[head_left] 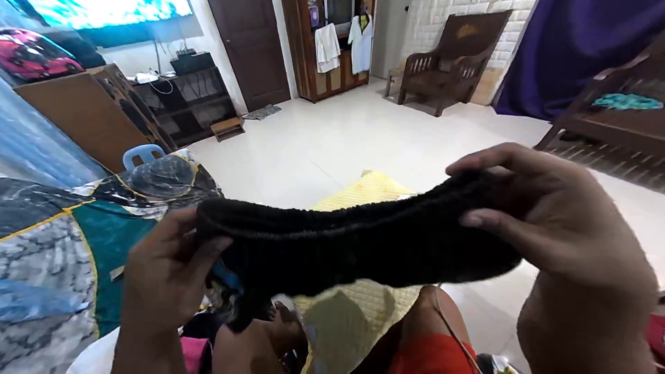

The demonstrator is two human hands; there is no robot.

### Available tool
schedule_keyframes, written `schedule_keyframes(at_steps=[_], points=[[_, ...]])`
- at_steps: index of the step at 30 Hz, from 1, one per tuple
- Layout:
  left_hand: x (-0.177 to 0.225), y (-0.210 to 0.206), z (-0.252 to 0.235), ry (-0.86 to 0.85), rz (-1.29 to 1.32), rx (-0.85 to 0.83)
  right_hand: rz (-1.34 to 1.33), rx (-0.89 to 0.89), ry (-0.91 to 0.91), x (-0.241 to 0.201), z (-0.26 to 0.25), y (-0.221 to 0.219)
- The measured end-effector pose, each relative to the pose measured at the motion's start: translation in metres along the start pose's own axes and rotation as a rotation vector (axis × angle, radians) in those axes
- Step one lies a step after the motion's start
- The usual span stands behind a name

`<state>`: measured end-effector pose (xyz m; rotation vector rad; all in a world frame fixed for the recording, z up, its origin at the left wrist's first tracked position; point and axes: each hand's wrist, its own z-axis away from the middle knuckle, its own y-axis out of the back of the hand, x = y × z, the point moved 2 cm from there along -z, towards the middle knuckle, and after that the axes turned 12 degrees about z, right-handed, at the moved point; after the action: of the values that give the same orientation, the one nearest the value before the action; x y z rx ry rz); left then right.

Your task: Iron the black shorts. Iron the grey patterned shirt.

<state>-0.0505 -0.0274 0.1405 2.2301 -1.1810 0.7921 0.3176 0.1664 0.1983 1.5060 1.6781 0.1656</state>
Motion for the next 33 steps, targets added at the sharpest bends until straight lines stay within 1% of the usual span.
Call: schedule_keyframes(at_steps=[3, 5, 6, 9, 11, 13, 15, 16, 17, 18, 19, 21, 23, 26, 28, 30, 32, 33], points=[[-0.027, -0.015, 0.006, -0.059, -0.064, -0.003, 0.133, 0.082, -0.005, 0.018, -0.001, -0.007], [-0.058, -0.027, 0.001, -0.018, -0.099, -0.002, 0.186, 0.09, -0.035, 0.047, -0.01, -0.018], [-0.076, -0.034, -0.001, 0.03, -0.104, 0.004, 0.2, 0.078, -0.063, 0.066, -0.015, -0.024], [-0.144, -0.053, -0.003, 0.209, -0.134, -0.005, 0.201, 0.012, -0.191, 0.134, -0.024, -0.051], [-0.2, -0.065, -0.005, 0.322, -0.2, -0.04, 0.225, -0.046, -0.299, 0.189, -0.031, -0.076], [-0.264, -0.078, -0.008, 0.452, -0.334, -0.087, 0.297, -0.104, -0.426, 0.251, -0.042, -0.109], [-0.327, -0.088, -0.002, 0.662, -0.47, -0.159, 0.405, -0.175, -0.551, 0.311, -0.043, -0.145], [-0.354, -0.091, 0.008, 0.785, -0.507, -0.202, 0.461, -0.246, -0.613, 0.337, -0.036, -0.162], [-0.375, -0.092, 0.019, 0.887, -0.532, -0.228, 0.492, -0.329, -0.672, 0.355, -0.027, -0.177], [-0.389, -0.092, 0.029, 0.947, -0.542, -0.221, 0.504, -0.384, -0.706, 0.364, -0.019, -0.188], [-0.394, -0.091, 0.036, 0.964, -0.548, -0.189, 0.51, -0.402, -0.715, 0.365, -0.011, -0.195], [-0.389, -0.088, 0.043, 0.971, -0.555, -0.132, 0.544, -0.358, -0.728, 0.352, 0.009, -0.202], [-0.379, -0.084, 0.052, 1.005, -0.556, -0.128, 0.612, -0.279, -0.75, 0.336, 0.037, -0.206], [-0.363, -0.073, 0.069, 1.046, -0.567, -0.149, 0.677, -0.218, -0.813, 0.308, 0.081, -0.206], [-0.356, -0.063, 0.082, 1.084, -0.58, -0.186, 0.734, -0.13, -0.818, 0.292, 0.108, -0.199], [-0.354, -0.053, 0.095, 1.171, -0.522, -0.261, 0.812, -0.049, -0.813, 0.28, 0.137, -0.188], [-0.356, -0.043, 0.104, 1.246, -0.4, -0.359, 0.858, -0.043, -0.838, 0.273, 0.158, -0.176], [-0.358, -0.039, 0.107, 1.252, -0.333, -0.399, 0.874, -0.056, -0.854, 0.273, 0.164, -0.171]])
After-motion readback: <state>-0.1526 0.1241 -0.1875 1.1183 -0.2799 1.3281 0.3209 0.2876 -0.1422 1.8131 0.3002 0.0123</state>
